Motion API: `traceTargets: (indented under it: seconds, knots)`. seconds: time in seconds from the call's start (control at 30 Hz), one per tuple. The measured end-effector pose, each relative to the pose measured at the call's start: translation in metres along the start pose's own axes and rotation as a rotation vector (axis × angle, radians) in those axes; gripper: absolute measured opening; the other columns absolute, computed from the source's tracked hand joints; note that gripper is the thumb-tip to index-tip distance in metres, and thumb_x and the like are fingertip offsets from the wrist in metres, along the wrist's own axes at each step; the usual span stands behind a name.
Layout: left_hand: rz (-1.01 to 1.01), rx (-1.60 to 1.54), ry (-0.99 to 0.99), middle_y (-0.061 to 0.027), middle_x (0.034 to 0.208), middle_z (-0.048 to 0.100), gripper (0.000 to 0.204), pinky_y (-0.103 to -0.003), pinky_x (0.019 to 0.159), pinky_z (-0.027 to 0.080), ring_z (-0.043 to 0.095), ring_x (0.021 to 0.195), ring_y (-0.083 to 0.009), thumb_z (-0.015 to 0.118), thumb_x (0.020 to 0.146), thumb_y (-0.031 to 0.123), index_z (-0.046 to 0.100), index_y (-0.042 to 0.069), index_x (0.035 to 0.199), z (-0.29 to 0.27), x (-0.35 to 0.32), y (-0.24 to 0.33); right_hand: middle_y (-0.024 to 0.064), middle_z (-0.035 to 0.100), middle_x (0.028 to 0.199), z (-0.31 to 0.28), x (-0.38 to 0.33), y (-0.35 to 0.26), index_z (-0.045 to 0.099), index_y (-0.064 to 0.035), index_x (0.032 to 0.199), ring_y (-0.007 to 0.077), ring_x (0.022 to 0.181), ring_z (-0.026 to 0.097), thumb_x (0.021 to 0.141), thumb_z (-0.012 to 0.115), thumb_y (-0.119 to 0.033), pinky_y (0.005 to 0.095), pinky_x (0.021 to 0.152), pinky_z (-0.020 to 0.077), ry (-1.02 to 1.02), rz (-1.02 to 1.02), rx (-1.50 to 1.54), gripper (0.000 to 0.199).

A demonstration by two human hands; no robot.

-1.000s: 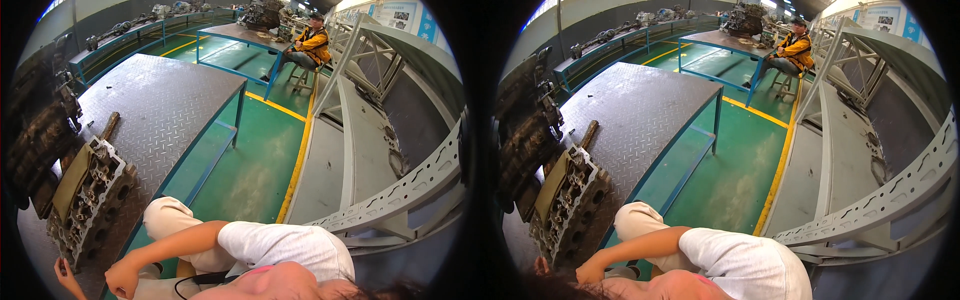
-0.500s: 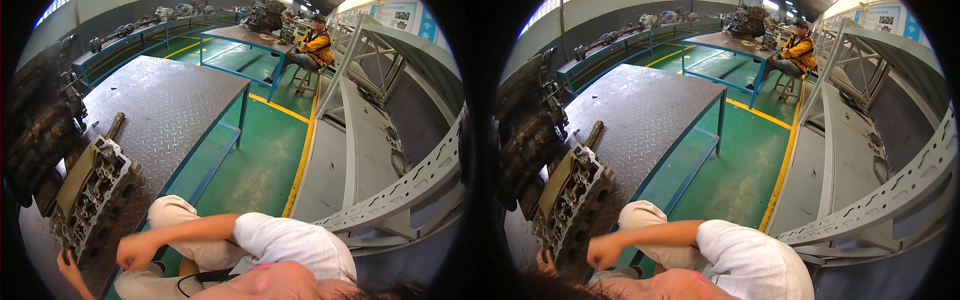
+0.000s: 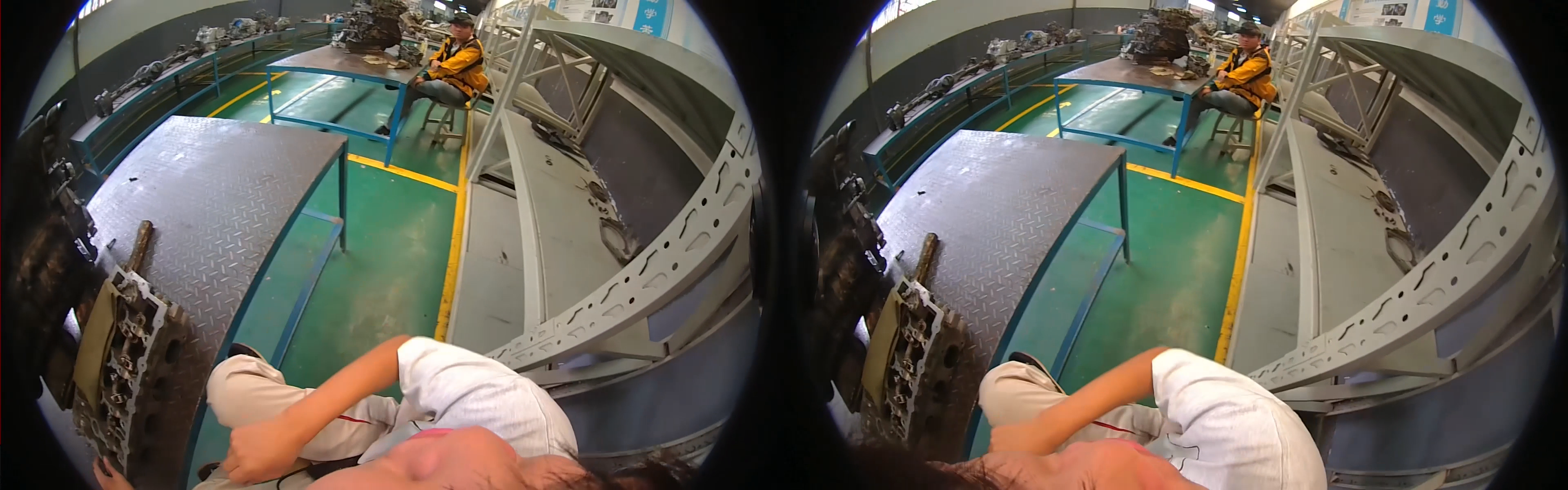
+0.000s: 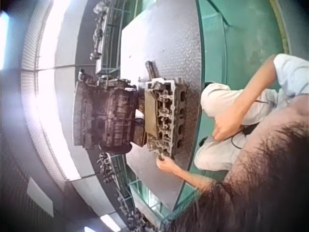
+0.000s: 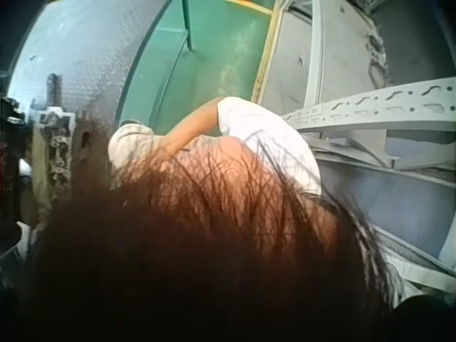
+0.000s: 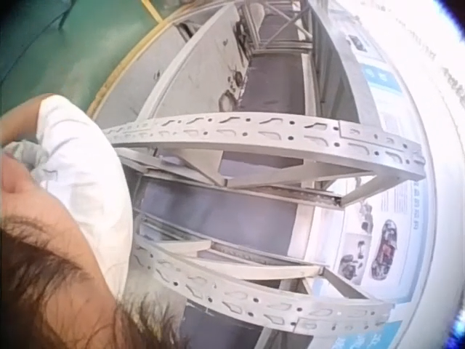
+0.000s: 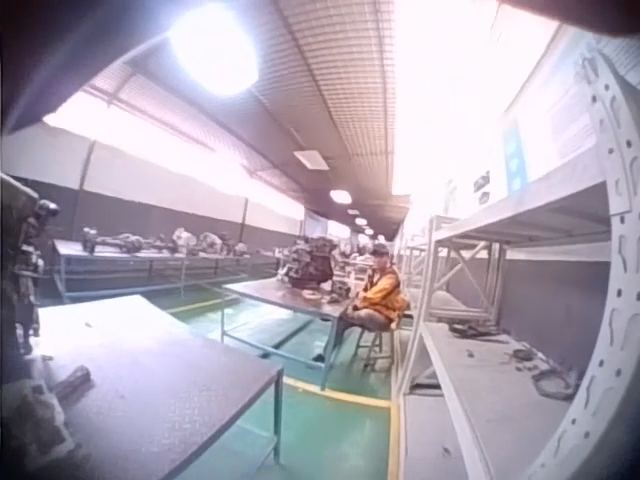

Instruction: The person assembles engine components by hand on a workbench, inserting small parts into the cylinder head and placing a metal plate on top.

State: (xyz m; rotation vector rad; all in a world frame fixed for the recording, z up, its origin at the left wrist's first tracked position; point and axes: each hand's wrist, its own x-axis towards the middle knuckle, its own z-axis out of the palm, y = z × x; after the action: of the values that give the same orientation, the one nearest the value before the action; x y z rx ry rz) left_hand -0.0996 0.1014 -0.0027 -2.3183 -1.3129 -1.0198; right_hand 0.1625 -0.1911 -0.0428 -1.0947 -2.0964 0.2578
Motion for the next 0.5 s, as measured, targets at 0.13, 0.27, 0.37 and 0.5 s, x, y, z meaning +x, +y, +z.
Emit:
traceTargets:
  seconds: [0.13,0.27,0.37,0.5]
  knots:
    - [0.008,-0.008,-0.029,-0.0197,0.083,0.065,0.023,-0.046,0.074,0.048,0.061,0.078,-0.0394,0.071,0.077,0.018,0.069,-0.001,0.091,-0.014,-0.009,-0.016,0.0105,0.057,0.075,0.019,0.003,0.002,0.056,-0.0044,0.076,0.0314,0.071,0.059,0.077,0.063,-0.017,0.0422,0.059,0.0442,-0.011,0.04,0.283,0.015]
    - [0.028,-0.043,-0.194,-0.02,0.089,0.066,0.029,-0.044,0.078,0.048,0.061,0.084,-0.0371,0.073,0.076,0.022,0.068,-0.001,0.094,-0.033,-0.003,-0.011,0.009,0.063,0.079,0.038,0.013,0.015,0.061,-0.007,0.076,0.0327,0.075,0.06,0.075,0.065,-0.018,0.0444,0.063,0.0455,-0.163,0.052,0.258,0.012]
    - [-0.047,-0.117,-0.283,-0.0188,0.103,0.06,0.026,-0.041,0.084,0.044,0.056,0.098,-0.0362,0.058,0.091,0.013,0.058,-0.004,0.111,0.012,-0.01,-0.078,0.0097,0.063,0.078,0.041,0.021,0.021,0.062,-0.0061,0.074,0.0331,0.075,0.06,0.074,0.065,-0.019,0.0442,0.063,0.0459,-0.196,0.074,0.165,0.013]
    - [0.038,-0.154,-0.246,-0.0175,0.105,0.06,0.026,-0.04,0.088,0.042,0.056,0.1,-0.0356,0.059,0.088,0.011,0.059,-0.003,0.11,0.006,-0.014,-0.06,0.0118,0.065,0.077,0.052,0.032,0.036,0.063,-0.006,0.073,0.034,0.075,0.061,0.072,0.064,-0.019,0.0448,0.062,0.0463,-0.318,0.094,0.042,0.013]
